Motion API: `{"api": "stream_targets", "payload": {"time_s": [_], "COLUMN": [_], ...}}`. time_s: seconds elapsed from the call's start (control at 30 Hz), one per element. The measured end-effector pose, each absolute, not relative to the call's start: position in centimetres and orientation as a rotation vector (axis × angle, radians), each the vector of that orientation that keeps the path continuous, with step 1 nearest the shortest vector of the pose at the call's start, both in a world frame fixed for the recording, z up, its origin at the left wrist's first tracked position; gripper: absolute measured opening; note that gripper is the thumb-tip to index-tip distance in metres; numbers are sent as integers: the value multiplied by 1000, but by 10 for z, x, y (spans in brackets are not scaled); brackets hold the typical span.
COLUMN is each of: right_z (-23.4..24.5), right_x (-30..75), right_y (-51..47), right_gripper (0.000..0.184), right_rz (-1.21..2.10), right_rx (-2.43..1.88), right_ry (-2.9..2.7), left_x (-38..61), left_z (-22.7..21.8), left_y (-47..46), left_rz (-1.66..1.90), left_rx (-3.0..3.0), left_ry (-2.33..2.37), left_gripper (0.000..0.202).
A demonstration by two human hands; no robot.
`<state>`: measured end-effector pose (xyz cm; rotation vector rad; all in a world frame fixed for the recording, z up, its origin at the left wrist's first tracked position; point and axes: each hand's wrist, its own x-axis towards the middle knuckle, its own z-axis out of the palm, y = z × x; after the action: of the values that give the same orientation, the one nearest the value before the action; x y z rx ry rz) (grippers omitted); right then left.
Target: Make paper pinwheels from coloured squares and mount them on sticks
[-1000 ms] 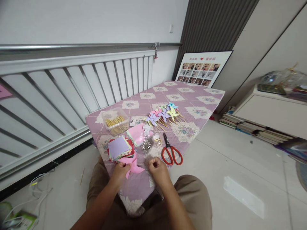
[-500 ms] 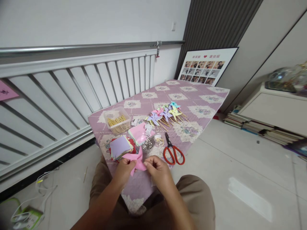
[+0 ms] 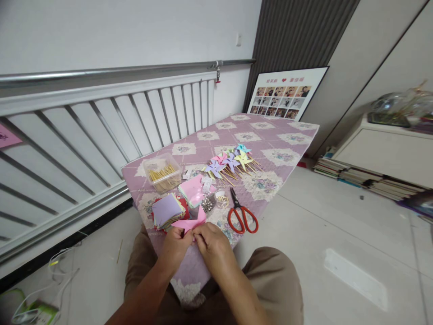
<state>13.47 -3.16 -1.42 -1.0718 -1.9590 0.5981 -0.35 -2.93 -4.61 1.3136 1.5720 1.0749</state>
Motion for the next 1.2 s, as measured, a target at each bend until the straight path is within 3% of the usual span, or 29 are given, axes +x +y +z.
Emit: {"api": "stream_targets", "payload": {"time_s": [0.3,1.2], "right_z": [-4,4], "right_x": [141,139], "right_y": [-33,-38], "right_gripper": [16,14], "right_rz": [695,526], "right_rx": [-1071,-1127], "right_ry": [-1898,-1907], "left_x": [1,-4], "left_z": [-22,-17], "left_y": [-36,-42], "left_rz": [1080,1140], "left_rx": [1206,1115], "left_ry": [1492,1357], "left_gripper": [18,17]}}
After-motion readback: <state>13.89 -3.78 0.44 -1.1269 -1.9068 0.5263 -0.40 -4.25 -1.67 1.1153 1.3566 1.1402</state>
